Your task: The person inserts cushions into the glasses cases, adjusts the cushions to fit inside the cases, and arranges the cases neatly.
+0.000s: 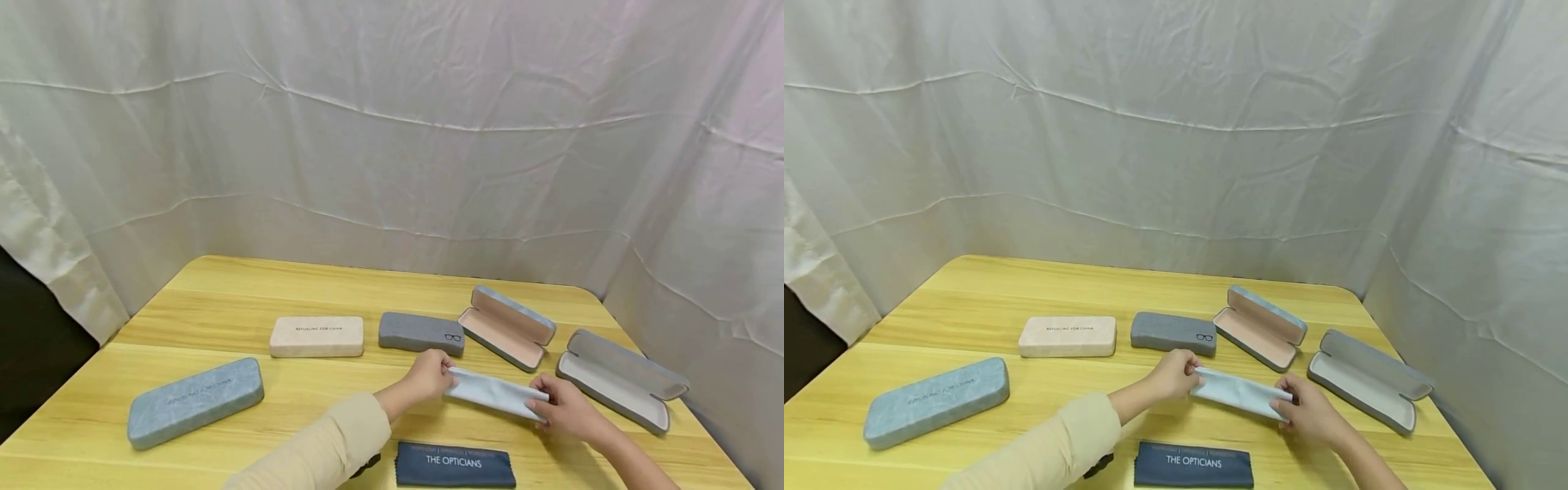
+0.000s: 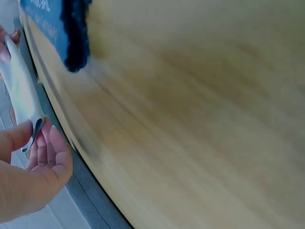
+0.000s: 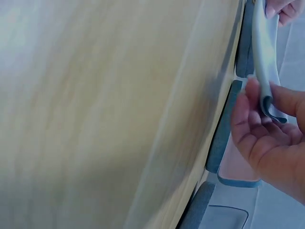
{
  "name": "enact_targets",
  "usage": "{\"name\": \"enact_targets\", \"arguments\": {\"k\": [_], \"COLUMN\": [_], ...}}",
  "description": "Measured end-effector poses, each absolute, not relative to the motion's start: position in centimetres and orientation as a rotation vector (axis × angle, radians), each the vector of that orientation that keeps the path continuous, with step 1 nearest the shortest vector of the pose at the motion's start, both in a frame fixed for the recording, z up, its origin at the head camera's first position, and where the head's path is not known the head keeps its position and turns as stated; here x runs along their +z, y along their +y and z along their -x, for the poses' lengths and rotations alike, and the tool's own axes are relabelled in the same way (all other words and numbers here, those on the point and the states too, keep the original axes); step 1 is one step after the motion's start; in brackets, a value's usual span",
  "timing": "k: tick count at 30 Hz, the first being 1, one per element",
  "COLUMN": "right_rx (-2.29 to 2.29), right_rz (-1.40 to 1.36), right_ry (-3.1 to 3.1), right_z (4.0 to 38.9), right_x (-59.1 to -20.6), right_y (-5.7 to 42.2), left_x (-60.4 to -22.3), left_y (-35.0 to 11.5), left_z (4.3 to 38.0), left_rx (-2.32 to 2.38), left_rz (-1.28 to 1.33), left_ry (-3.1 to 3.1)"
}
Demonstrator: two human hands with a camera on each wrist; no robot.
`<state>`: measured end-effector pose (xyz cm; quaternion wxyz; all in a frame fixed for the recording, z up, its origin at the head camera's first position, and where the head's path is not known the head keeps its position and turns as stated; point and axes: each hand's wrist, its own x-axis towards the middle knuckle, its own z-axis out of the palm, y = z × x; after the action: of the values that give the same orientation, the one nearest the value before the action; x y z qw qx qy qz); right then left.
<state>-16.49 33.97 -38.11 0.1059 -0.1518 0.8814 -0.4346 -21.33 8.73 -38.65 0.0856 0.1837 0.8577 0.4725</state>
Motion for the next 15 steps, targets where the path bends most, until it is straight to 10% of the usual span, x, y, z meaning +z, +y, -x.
{"name": "enact_targets", "arguments": {"k": [15], "right_rx": [-1.52], "right_rz": [-0.065], "right_ry": [2.761], "right_z": [19.3], "right_x": [-37.8], "right_y": [32.8], "left_x": [-37.9], "left_y": [9.0], "left_z": [24.4], "left_rx": [1.679], "left_rz": [-0.531], "left_ry": [2.546]}}
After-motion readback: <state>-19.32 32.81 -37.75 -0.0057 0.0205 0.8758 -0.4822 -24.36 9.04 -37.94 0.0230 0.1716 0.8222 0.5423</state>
